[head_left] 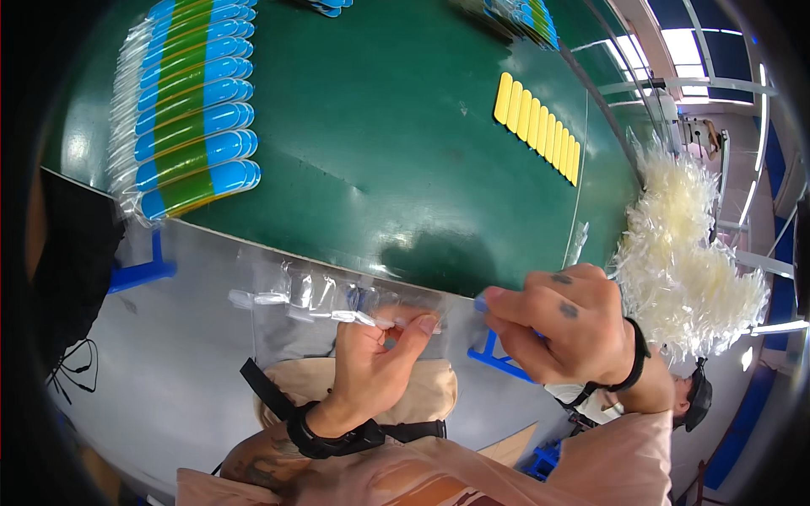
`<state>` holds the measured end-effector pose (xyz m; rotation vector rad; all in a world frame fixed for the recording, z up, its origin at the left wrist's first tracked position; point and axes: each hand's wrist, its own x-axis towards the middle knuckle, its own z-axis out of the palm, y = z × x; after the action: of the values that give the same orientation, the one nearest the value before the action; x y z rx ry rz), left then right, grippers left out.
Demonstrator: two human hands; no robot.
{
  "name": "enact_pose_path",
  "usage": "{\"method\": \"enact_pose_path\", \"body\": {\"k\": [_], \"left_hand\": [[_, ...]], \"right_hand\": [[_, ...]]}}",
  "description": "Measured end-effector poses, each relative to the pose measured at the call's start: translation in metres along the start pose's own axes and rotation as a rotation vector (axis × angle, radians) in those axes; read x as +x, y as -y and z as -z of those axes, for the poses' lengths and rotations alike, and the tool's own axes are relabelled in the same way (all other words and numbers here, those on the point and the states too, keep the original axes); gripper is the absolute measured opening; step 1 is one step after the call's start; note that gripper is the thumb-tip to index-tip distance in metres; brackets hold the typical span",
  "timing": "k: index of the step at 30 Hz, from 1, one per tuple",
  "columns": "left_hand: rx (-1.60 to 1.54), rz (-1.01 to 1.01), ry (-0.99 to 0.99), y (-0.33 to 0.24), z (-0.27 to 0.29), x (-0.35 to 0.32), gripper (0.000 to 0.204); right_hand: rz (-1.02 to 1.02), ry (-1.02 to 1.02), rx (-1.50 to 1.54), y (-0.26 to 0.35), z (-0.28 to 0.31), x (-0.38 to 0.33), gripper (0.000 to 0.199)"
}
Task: The person picks up strips of blue and green components, places them onto plastic film, and presses them down with a blue tool before repeating the process with yellow components.
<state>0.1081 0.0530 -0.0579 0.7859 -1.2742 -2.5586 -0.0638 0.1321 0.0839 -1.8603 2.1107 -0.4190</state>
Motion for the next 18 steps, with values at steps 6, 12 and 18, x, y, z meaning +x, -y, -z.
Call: {"method": "enact_pose_path", "body": {"k": [6,12,18], "left_hand": [[0.011,-0.055,-0.008,0.008,-0.008,0.002,0.012],[0.026,-0.103,-0.033,0.007,-0.006,0.004,0.013],[0.039,-0.112,-0.030,0.008,-0.005,0.006,0.012]], "right_hand": [[-0.068,-0.157,0.040,0.001,-0.024,-0.008,0.018],[-0.119,-0.186,0.013,0.000,-0.034,-0.010,0.014],[-0.133,-0.199,0.084,0.000,-0.041,-0.012,0.013]]}}
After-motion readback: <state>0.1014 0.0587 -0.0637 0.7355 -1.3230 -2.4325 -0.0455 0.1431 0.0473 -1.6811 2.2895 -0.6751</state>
